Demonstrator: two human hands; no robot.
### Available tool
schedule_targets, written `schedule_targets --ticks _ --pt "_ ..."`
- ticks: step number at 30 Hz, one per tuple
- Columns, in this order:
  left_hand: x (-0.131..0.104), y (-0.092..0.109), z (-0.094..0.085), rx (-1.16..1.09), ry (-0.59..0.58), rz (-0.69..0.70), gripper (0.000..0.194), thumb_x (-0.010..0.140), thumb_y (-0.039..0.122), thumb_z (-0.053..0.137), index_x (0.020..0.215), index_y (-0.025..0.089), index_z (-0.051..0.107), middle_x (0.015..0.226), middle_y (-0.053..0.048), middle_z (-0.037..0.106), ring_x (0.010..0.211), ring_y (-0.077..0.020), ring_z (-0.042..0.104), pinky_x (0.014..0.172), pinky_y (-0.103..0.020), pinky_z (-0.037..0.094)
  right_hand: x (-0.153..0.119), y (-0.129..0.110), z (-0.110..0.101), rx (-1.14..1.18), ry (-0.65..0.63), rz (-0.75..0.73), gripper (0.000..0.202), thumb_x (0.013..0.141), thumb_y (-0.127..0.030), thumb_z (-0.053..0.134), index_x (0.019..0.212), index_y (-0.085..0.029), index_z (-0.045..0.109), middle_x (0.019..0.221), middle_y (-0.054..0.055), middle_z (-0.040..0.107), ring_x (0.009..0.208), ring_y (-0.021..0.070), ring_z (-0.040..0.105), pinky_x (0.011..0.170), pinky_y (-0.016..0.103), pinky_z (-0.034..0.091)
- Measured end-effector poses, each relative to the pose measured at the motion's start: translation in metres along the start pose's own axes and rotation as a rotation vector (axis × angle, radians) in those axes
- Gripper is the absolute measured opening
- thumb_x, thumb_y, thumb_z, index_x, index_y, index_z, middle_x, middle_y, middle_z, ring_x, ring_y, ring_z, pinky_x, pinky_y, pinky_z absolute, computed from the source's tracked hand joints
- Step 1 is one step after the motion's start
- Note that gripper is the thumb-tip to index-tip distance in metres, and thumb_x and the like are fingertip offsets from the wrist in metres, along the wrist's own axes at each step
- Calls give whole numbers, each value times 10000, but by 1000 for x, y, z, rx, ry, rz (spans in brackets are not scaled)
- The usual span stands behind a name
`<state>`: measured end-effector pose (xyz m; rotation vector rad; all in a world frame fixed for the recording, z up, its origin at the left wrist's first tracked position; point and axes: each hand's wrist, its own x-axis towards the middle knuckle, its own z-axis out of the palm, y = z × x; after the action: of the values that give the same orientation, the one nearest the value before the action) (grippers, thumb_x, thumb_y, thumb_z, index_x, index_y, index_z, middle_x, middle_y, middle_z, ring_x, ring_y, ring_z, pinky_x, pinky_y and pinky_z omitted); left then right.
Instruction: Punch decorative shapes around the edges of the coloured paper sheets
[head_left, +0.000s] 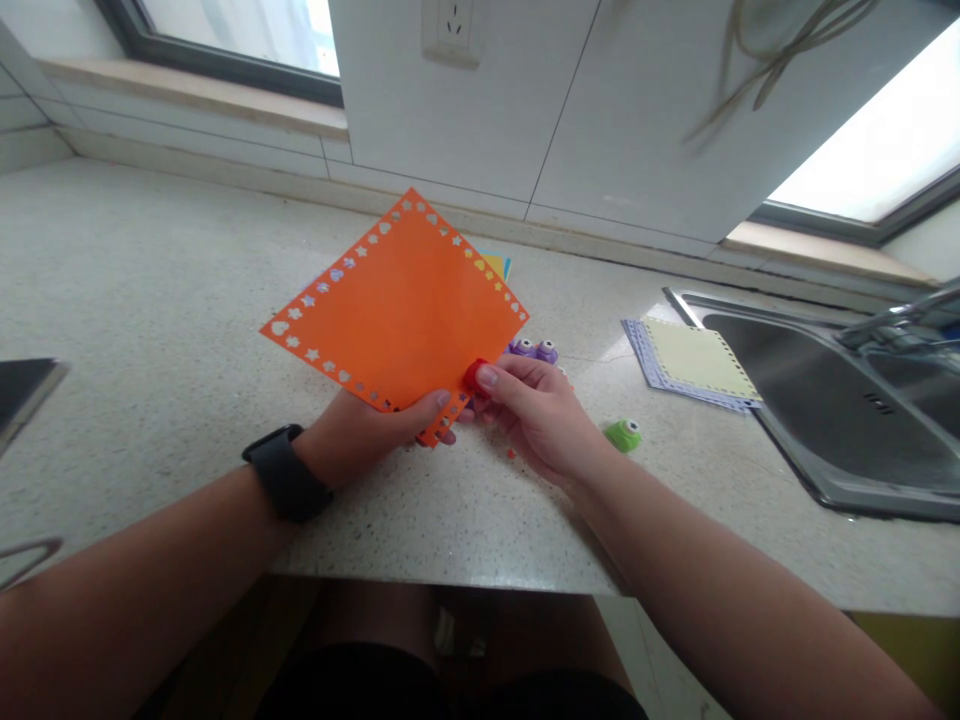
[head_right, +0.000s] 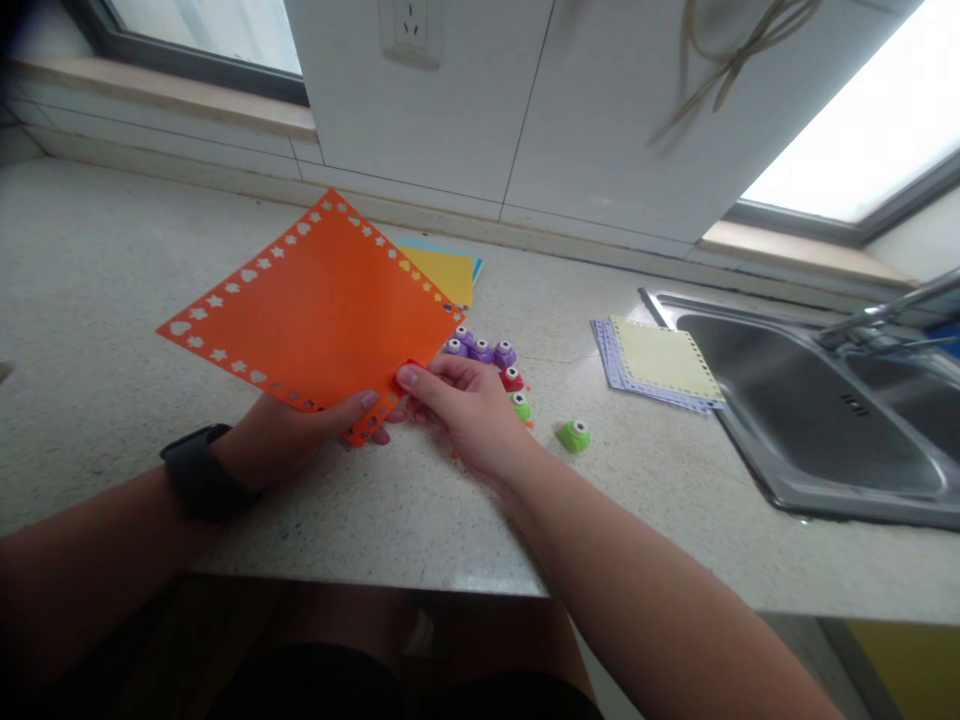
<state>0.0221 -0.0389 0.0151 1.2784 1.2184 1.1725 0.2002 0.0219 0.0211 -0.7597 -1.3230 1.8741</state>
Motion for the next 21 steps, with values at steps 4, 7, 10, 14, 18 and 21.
schedule_targets --ticks 4,7,10,14,18,21 --pt "0 -1 -1 17 -2 8 270 855 395 702 1013 177 685 910 -72 797 631 -193 752 558 -275 610 0 0 1 0 9 11 263 783 -423 806 773 -178 713 700 19 694 642 125 637 565 253 415" --pt "1 -1 0 0 15 5 269 840 360 711 1031 173 681 892 -61 792 611 -187 749 530 -261 601 -1 -1 1 1 8 11 261 781 -423 807 778 -178 717 704 20 703 645 128 645 555 250 411" --pt "1 -1 1 -15 13 14 244 842 331 711 1024 173 675 868 -45 788 604 -176 749 522 -243 597 0 0 0 -2 5 4 257 782 -418 808 778 -176 720 696 16 706 639 124 645 550 244 411" --pt "1 -1 -1 -33 -19 18 251 858 337 710 1041 172 663 896 -40 796 629 -172 756 566 -252 622 0 1 -1 10 -1 -3 263 783 -421 812 781 -174 721 695 14 711 635 121 651 551 238 412" --pt "1 -3 -2 -44 -27 28 255 867 331 714 1059 172 662 916 -41 803 635 -162 759 593 -247 635 0 1 -1 19 -15 -20 240 808 -399 800 777 -173 723 686 16 713 626 110 644 554 230 406" --pt "1 -3 -2 -50 -26 33 232 870 313 712 1050 174 666 899 -35 805 632 -157 759 599 -242 638 0 1 -1 15 -16 -31 236 816 -396 795 777 -174 726 685 17 715 621 108 640 553 229 403"
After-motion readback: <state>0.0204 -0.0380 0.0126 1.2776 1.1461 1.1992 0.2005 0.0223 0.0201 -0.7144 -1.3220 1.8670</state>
